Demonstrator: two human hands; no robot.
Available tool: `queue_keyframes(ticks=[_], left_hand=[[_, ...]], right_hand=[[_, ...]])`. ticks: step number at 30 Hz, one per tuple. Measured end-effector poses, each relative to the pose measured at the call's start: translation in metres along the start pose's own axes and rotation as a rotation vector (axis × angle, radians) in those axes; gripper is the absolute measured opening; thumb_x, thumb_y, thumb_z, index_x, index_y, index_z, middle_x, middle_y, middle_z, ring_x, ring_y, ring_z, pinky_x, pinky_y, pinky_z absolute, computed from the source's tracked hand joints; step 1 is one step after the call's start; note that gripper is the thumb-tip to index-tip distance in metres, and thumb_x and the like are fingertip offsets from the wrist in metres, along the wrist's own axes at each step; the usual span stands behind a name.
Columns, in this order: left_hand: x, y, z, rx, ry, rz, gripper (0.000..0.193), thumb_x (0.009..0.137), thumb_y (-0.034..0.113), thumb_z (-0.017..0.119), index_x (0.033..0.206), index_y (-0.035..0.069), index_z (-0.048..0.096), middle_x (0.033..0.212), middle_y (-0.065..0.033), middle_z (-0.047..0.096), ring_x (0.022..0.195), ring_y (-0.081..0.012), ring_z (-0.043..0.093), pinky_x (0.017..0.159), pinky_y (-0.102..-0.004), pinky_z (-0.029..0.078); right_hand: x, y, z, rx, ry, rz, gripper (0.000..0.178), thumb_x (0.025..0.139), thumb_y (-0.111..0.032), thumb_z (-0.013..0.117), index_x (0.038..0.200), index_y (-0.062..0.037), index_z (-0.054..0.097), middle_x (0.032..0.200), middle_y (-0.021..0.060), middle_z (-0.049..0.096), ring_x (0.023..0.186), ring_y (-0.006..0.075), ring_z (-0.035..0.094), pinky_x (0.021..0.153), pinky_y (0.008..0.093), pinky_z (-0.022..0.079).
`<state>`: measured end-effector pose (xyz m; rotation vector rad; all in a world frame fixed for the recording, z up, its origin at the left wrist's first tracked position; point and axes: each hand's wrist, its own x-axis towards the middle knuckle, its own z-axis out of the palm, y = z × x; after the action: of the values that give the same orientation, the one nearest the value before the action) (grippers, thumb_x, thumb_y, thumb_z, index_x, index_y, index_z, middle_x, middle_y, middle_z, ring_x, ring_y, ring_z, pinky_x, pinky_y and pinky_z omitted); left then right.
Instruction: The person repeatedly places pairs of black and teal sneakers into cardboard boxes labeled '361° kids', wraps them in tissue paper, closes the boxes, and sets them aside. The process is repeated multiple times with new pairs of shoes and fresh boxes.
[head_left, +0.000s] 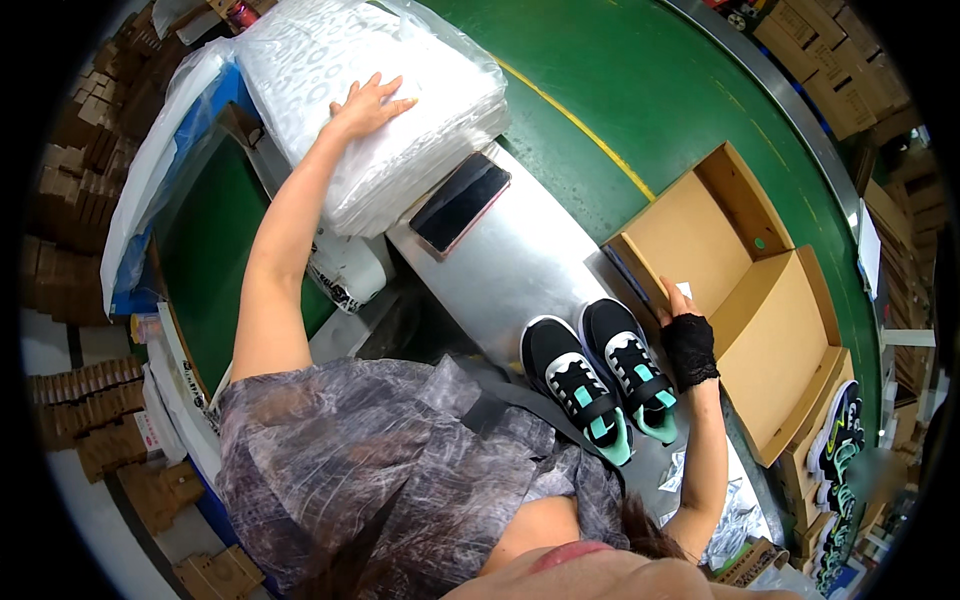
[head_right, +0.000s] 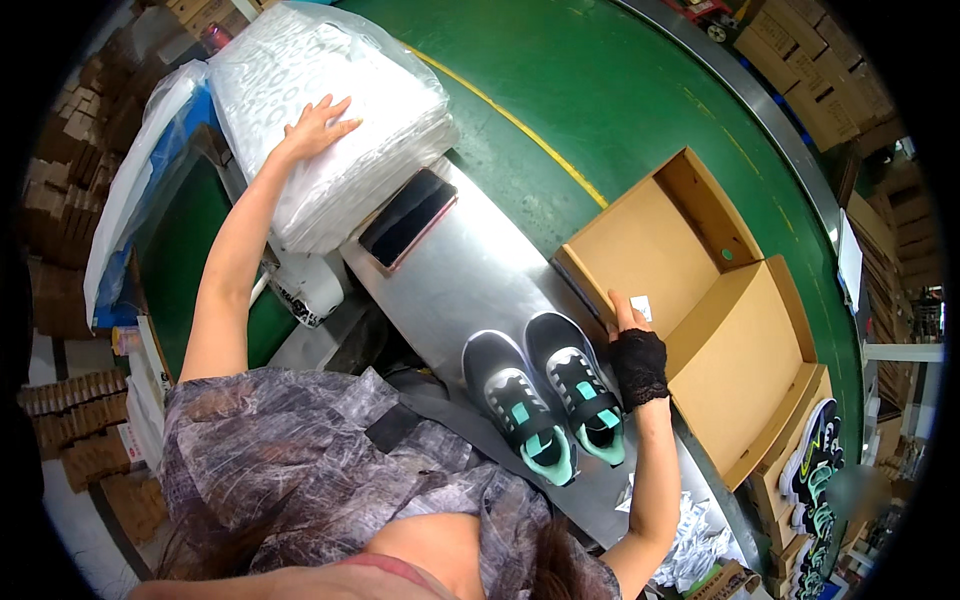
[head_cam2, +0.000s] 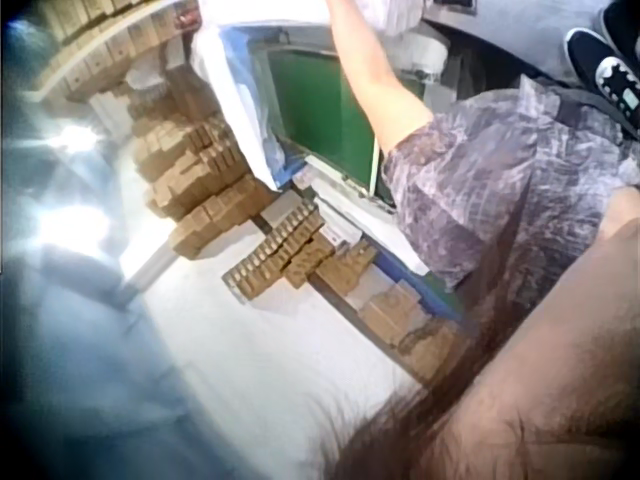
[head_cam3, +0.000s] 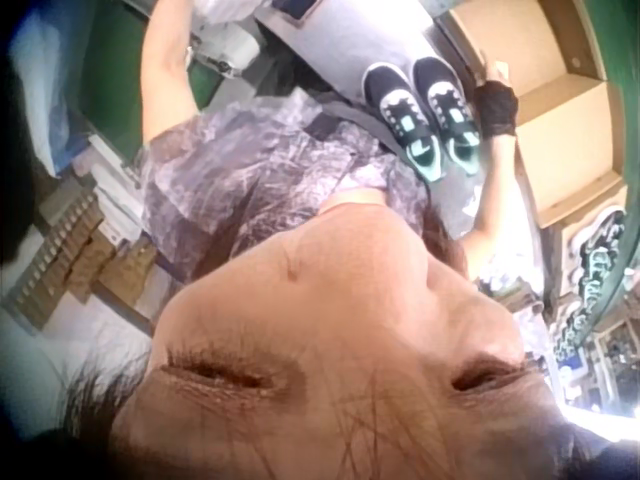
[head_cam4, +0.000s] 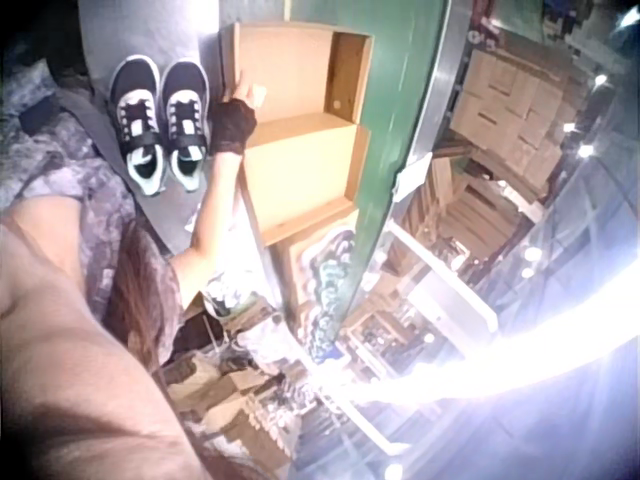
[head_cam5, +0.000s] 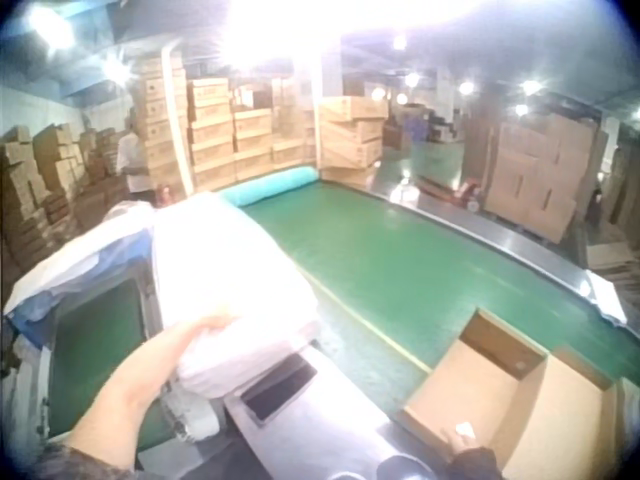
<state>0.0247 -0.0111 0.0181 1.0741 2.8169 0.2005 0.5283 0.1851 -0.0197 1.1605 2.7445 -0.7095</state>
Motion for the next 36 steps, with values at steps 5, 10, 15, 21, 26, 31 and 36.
queue_keyframes(ticks=[5,10,15,21,26,31,36], left_hand=[[0.004,-0.001,0.009,0.049,0.189,-0.018,0.044,0.085,0.051,0.041,0.122,0.027,0.050,0.135,-0.0099,0.036,0.124,-0.0308,0.034,0.094,-0.0661,0.013],[0.018,0.002,0.017,0.134,0.402,-0.042,0.031,0.084,0.039,0.050,0.105,0.019,0.062,0.104,-0.0073,0.060,0.089,-0.0241,0.059,0.084,-0.0436,0.036],[0.024,-0.033,0.004,-0.530,0.608,0.045,0.027,0.077,0.035,0.060,0.075,0.010,0.069,0.062,-0.0078,0.063,0.059,-0.0166,0.060,0.057,-0.0289,0.046],[-0.021,0.047,-0.119,-0.357,1.088,0.430,0.020,0.084,0.025,0.055,0.083,0.008,0.065,0.061,-0.0118,0.058,0.052,-0.0222,0.056,0.052,-0.0318,0.043],[-0.059,0.197,-0.125,-0.654,0.801,0.951,0.018,0.089,0.017,0.051,0.089,0.001,0.057,0.064,0.0046,0.049,0.059,-0.0034,0.044,0.051,-0.0195,0.037],[-0.113,0.357,-0.066,-1.022,0.064,0.997,0.022,0.089,0.020,0.049,0.094,0.000,0.054,0.063,-0.0064,0.056,0.056,-0.0126,0.055,0.051,-0.0257,0.044],[-0.128,0.456,-0.001,-0.874,0.335,1.398,0.045,0.084,0.031,0.057,0.113,-0.002,0.047,0.098,-0.0196,0.058,0.088,-0.0244,0.059,0.070,-0.0327,0.049]], right_hand=[[-0.003,-0.002,0.003,-0.017,0.030,-0.041,0.044,0.081,-0.010,0.051,0.123,-0.0180,0.042,0.103,0.0204,0.057,0.094,0.0366,0.054,0.079,0.0408,0.044],[-0.002,-0.001,0.008,-0.024,0.063,-0.086,0.042,0.082,-0.011,0.050,0.123,-0.0195,0.041,0.104,0.0217,0.056,0.092,0.0377,0.055,0.077,0.0424,0.045],[-0.001,-0.011,0.002,-0.021,0.025,-0.050,0.044,0.081,-0.012,0.052,0.123,-0.0191,0.041,0.100,0.0210,0.058,0.092,0.0364,0.056,0.077,0.0419,0.045],[0.003,-0.005,0.002,-0.036,-0.024,-0.054,0.049,0.078,-0.014,0.056,0.124,-0.0182,0.040,0.100,0.0203,0.057,0.093,0.0358,0.055,0.079,0.0412,0.045],[-0.004,-0.045,-0.023,0.248,0.188,-0.371,0.094,0.058,-0.030,0.077,0.134,-0.0090,0.026,0.125,0.0226,0.040,0.113,0.0375,0.042,0.095,0.0415,0.036],[-0.012,-0.069,-0.063,1.191,0.381,-0.353,0.090,0.071,-0.025,0.073,0.137,-0.0089,0.014,0.117,0.0171,0.047,0.103,0.0225,0.050,0.084,0.0342,0.042],[-0.014,0.027,-0.080,1.386,0.939,0.142,0.058,0.078,-0.013,0.063,0.126,-0.0054,0.030,0.078,0.0037,0.055,0.067,0.0104,0.052,0.055,0.0243,0.046]])
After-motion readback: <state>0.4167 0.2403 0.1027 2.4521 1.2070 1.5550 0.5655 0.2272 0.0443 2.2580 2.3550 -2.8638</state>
